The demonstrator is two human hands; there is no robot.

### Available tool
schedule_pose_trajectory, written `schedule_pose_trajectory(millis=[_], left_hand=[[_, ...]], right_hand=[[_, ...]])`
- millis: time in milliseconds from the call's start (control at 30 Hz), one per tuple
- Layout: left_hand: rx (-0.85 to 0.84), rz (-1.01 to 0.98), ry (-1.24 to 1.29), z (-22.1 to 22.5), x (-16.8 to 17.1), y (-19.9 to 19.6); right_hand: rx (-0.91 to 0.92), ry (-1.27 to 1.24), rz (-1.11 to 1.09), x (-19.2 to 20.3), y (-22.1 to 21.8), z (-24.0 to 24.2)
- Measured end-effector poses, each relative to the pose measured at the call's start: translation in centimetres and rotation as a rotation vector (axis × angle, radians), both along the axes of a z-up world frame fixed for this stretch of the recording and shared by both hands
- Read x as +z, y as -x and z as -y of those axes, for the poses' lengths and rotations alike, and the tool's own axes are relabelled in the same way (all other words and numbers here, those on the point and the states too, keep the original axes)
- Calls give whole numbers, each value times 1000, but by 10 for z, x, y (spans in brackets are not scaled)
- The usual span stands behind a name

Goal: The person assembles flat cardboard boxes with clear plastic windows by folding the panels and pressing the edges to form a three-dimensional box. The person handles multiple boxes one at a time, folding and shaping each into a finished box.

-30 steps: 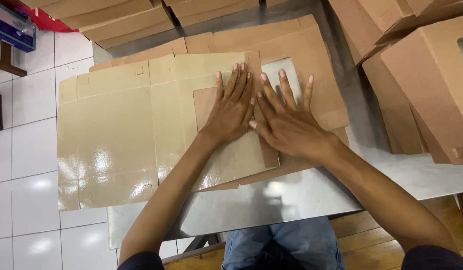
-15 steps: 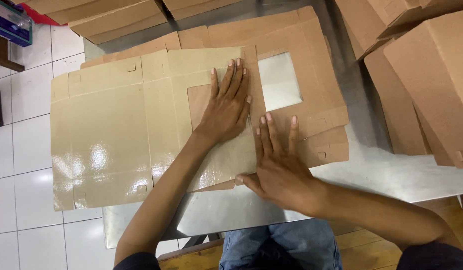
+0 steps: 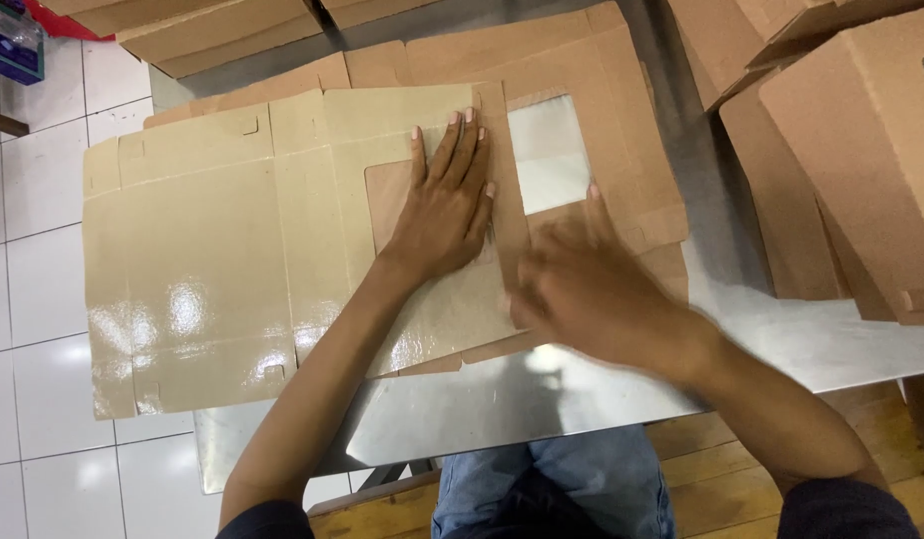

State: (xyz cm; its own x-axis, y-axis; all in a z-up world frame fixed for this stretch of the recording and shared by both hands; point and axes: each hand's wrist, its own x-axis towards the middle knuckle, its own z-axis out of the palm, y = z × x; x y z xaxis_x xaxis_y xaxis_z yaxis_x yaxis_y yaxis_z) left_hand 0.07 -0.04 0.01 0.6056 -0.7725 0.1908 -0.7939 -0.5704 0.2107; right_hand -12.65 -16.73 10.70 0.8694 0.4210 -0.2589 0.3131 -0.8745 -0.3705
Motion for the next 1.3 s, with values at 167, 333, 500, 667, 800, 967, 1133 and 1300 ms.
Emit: schedule_pose_trajectory(millis=[167, 333, 500, 667, 800, 967, 1133, 1300], left_hand=[[-1, 30, 31, 0, -3, 0], [-2, 40, -6, 0, -6, 0], [-12, 61, 26, 1, -9, 0], [-21, 70, 24, 1, -9, 1], [-10, 99, -9, 2, -10, -1], [-7, 31, 16, 1, -8, 0], [56, -83, -35, 4, 8, 5], [53, -59, -20, 4, 9, 6]], right_hand=[[-225, -175, 165, -30, -42, 31], [-332, -172, 201, -72, -65, 34], [-365, -6, 191, -69, -78, 21], [-348, 44, 183, -77, -86, 12], [-249, 113, 296, -85, -82, 13], [-209, 155, 244, -78, -61, 5], [-182, 82, 132, -75, -32, -3], [-108, 174, -3, -73, -15, -9]])
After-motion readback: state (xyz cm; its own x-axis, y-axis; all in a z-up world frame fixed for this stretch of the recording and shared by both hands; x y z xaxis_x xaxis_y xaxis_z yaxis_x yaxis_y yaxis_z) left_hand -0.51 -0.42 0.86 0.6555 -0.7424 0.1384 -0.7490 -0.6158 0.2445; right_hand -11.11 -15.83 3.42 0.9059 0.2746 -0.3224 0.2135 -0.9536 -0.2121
